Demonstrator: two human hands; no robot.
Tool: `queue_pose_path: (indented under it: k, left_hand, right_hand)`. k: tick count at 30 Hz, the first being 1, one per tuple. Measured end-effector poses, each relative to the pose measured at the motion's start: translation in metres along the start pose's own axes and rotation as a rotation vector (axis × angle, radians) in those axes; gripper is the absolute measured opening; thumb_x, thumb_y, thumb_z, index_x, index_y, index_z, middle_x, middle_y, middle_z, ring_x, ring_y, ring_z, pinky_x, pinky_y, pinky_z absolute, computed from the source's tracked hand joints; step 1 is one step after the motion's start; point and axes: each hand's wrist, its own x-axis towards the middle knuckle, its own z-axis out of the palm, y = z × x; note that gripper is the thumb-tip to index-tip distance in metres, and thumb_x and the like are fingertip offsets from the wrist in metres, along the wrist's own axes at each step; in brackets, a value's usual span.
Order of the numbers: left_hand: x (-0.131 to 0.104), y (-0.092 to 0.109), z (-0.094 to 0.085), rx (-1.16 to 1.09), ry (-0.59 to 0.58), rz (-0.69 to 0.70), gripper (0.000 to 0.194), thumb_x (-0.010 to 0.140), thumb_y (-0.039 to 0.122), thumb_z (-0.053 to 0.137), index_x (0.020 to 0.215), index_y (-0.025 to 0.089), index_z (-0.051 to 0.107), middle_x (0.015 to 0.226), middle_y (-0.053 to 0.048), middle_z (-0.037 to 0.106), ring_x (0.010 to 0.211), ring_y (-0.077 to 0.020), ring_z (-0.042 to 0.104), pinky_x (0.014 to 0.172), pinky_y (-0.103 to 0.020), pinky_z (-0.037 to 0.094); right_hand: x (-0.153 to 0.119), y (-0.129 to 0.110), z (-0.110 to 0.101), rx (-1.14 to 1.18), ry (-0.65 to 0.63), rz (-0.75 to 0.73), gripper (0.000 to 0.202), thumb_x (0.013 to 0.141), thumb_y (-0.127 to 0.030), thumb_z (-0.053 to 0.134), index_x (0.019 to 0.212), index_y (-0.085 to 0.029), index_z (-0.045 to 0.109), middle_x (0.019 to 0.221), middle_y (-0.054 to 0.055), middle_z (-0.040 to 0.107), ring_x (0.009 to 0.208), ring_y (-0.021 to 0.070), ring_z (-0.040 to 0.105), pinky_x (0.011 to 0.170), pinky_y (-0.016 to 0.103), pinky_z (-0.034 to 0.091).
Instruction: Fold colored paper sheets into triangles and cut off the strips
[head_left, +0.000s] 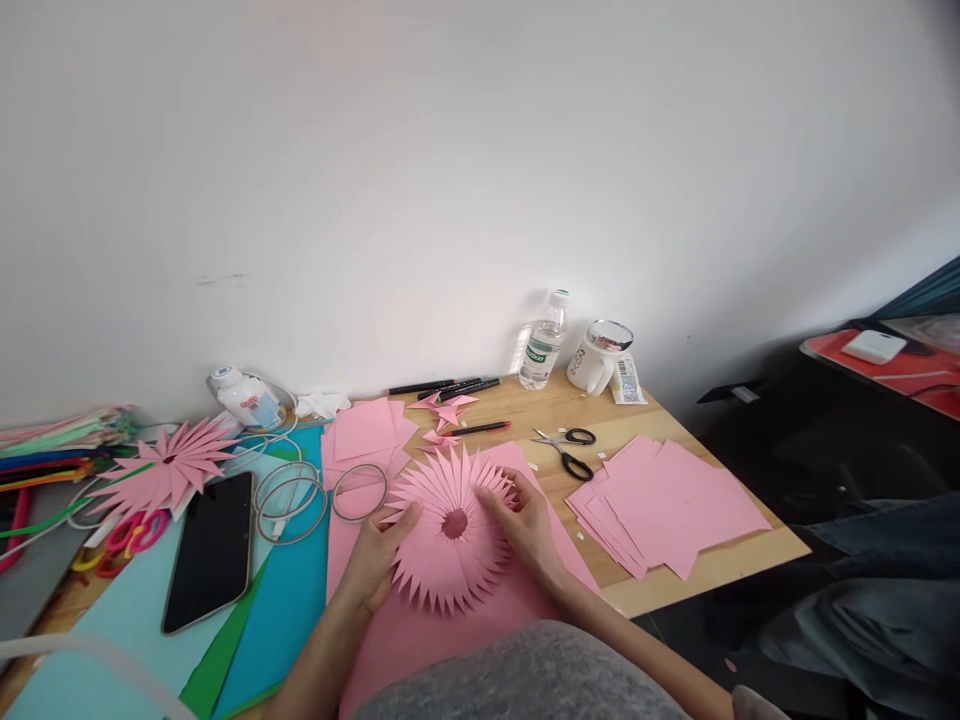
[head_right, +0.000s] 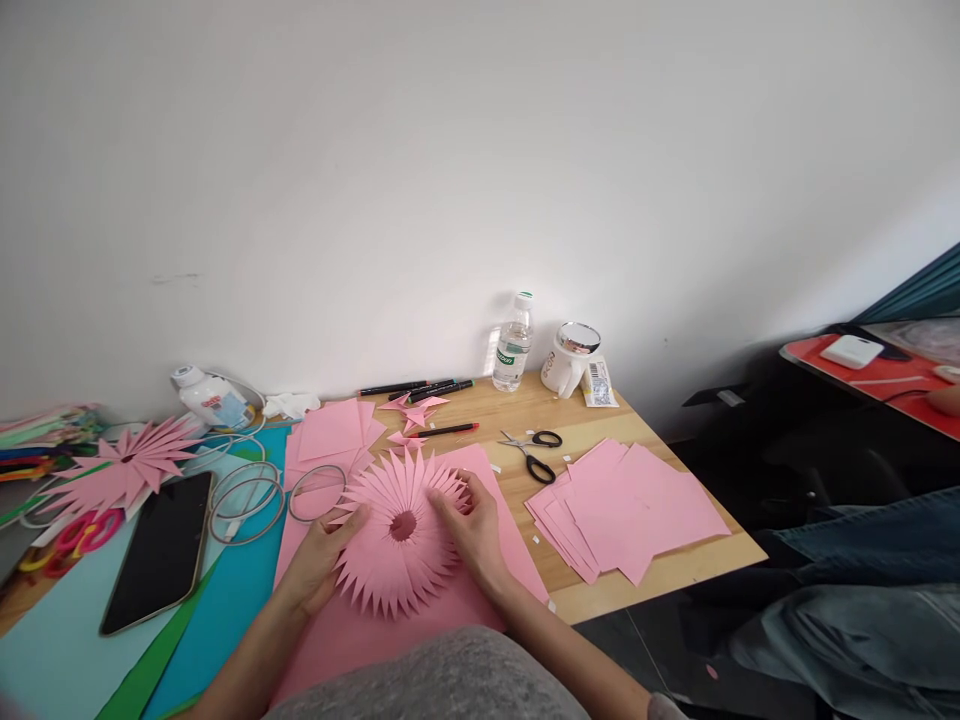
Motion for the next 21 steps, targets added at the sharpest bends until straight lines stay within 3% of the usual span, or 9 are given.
queue_pose_path:
  k: [5,13,16,19,21]
  left_hand:
    - [-0.001,0.0,0.007,-0.012,0.018,-0.002,0.03,0.048,0.025,0.082,0.07,0.011,0.068,0.066,-0.006,0.07,0.07,-0.0229,0.066,0.062,-0.031,0.052]
    - [-0.002,0.001,0.011,-0.049,0.05,-0.016,0.031,0.044,0.021,0.083,0.07,0.012,0.068,0.065,-0.005,0.07,0.068,-0.0223,0.067,0.062,-0.031,0.053]
    - [-0.002,0.009,0.009,-0.108,0.06,-0.005,0.028,0.046,0.022,0.083,0.067,0.012,0.067,0.063,-0.004,0.069,0.066,-0.0211,0.067,0.061,-0.029,0.053]
    - [-0.002,0.018,0.011,-0.195,0.097,0.047,0.026,0.049,0.028,0.081,0.062,0.014,0.063,0.06,-0.002,0.067,0.065,-0.0195,0.067,0.059,-0.027,0.053]
    - [-0.002,0.018,0.016,-0.257,0.141,0.118,0.028,0.052,0.033,0.08,0.062,0.015,0.062,0.06,0.0,0.066,0.065,-0.0183,0.066,0.059,-0.026,0.053]
  right_hand:
    - [0.0,-0.002,0.002,0.016,-0.004,-0.019,0.029,0.072,-0.039,0.061,0.09,-0.016,0.062,0.079,0.003,0.065,0.072,0.0198,0.058,0.065,0.029,0.046]
    - [0.002,0.0,0.005,0.055,-0.049,-0.069,0.025,0.074,-0.036,0.061,0.089,-0.016,0.061,0.085,0.006,0.066,0.079,0.021,0.059,0.074,0.033,0.047]
    - [0.016,-0.01,-0.006,0.15,-0.137,-0.118,0.036,0.075,-0.038,0.062,0.103,-0.017,0.059,0.1,0.009,0.065,0.088,0.0216,0.059,0.078,0.034,0.047]
    - [0.029,-0.02,-0.019,0.445,-0.25,-0.121,0.06,0.074,-0.046,0.063,0.126,-0.023,0.044,0.111,0.009,0.062,0.091,0.0197,0.06,0.074,0.032,0.048]
    - [0.03,-0.02,-0.02,0.623,-0.294,-0.081,0.07,0.071,-0.052,0.065,0.13,-0.026,0.039,0.109,0.008,0.062,0.09,0.0191,0.061,0.072,0.03,0.049]
